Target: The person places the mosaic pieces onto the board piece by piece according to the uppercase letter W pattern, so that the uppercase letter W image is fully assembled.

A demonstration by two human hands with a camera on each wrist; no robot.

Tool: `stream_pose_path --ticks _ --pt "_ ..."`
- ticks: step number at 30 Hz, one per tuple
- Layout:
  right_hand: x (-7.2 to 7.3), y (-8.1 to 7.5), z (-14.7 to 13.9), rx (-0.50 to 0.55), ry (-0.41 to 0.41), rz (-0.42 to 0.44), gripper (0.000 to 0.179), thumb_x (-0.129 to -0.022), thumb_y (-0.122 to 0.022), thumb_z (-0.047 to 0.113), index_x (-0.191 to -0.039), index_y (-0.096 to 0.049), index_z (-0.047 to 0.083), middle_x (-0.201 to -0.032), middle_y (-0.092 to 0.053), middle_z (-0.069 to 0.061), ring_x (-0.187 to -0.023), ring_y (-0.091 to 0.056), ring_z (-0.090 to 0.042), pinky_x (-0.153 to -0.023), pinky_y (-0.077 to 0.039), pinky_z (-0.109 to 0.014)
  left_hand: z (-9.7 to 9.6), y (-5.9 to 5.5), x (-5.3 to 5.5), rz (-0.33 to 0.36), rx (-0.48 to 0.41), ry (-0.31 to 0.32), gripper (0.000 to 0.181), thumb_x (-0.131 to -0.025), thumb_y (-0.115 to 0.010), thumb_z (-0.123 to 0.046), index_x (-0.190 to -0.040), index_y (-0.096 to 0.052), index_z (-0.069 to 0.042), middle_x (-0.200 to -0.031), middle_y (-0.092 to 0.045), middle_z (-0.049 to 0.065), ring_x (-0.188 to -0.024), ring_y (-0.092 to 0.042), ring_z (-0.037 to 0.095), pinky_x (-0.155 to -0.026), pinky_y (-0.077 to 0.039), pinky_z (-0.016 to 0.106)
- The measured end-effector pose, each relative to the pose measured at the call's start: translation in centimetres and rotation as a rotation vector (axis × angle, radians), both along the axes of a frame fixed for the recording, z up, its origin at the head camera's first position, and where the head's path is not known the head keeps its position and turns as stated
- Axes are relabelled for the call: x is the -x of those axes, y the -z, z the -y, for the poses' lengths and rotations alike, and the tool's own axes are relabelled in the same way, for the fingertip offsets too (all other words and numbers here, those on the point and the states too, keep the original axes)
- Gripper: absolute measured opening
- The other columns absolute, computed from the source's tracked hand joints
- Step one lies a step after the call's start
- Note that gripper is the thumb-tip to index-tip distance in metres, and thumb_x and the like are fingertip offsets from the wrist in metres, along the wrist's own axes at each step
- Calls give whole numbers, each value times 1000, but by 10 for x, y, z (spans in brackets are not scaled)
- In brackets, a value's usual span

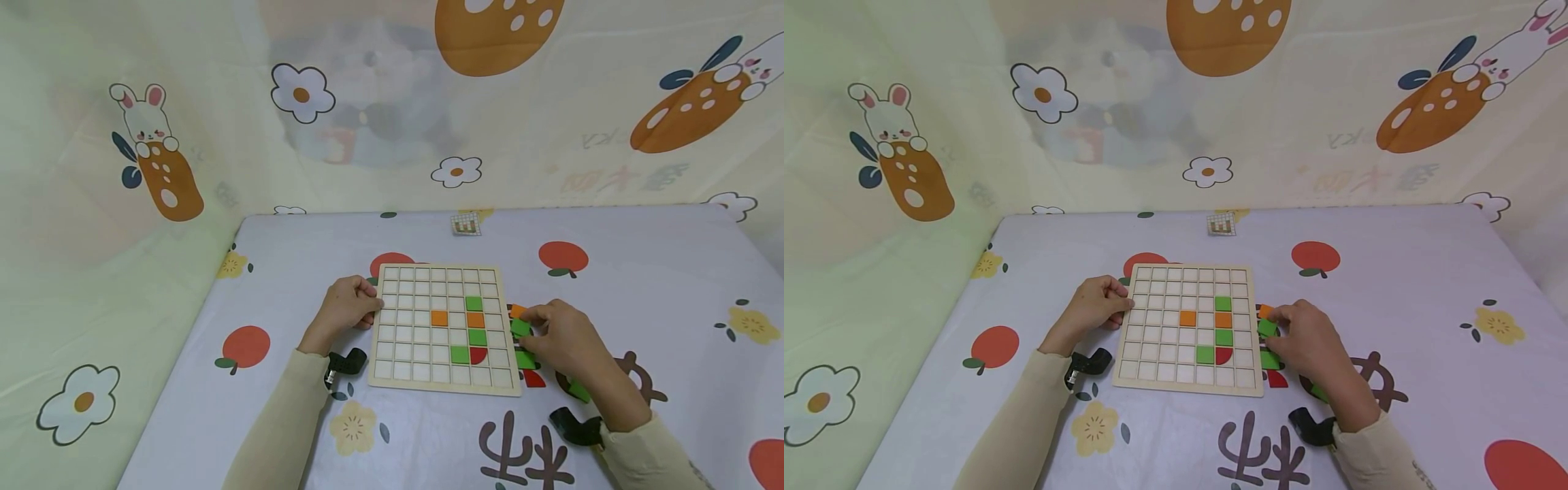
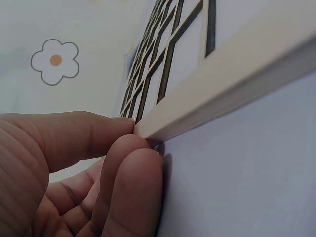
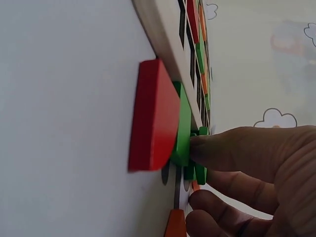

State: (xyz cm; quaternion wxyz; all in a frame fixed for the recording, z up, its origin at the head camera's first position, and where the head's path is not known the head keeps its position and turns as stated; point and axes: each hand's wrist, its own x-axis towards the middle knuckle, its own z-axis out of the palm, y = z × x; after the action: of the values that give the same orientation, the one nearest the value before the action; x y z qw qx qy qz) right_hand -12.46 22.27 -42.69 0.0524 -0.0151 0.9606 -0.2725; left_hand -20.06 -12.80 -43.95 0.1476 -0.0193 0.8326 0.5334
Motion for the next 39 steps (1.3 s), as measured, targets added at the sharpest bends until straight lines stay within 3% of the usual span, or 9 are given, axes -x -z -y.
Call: stream_pose_path --ticks 9,20,27,39 --pt "1 -3 2 -7 -7 11 32 -83 -82 12 -110 -75 -5 -89 -61 -12 -84 -54 -28 -58 -49 -32 0 1 0 -2 14 -2 16 -93 -76 -6 -102 -63 -1 -75 -64 8 -54 -62 14 -52 -58 25" --pt "0 -8 9 5 9 -19 34 -83 -83 15 -109 -74 -5 -91 -65 -12 -85 -57 -28 -61 -50 -29 0 0 -1 3 8 -2 17 -93 -76 -6 -102 -63 -1 -75 -65 8 -54 -62 14 -52 -58 25" --pt "0 -9 20 68 -19 -39 34 -80 -84 12 -109 -76 -4 -95 -69 -12 -88 -59 -27 -65 -53 -32 0 0 -1 8 7 -4 16 -93 -76 -6 -102 -63 -1 -75 -65 8 -54 -61 14 -52 -58 25" --pt "1 -10 39 91 -27 -11 34 -80 -82 12 -111 -76 -1 -89 -62 -7 -86 -55 -25 -63 -49 -30 1 -1 -1 9 6 1 15 -94 -75 -8 -102 -64 -2 -75 -66 8 -54 -62 14 -52 -57 23"
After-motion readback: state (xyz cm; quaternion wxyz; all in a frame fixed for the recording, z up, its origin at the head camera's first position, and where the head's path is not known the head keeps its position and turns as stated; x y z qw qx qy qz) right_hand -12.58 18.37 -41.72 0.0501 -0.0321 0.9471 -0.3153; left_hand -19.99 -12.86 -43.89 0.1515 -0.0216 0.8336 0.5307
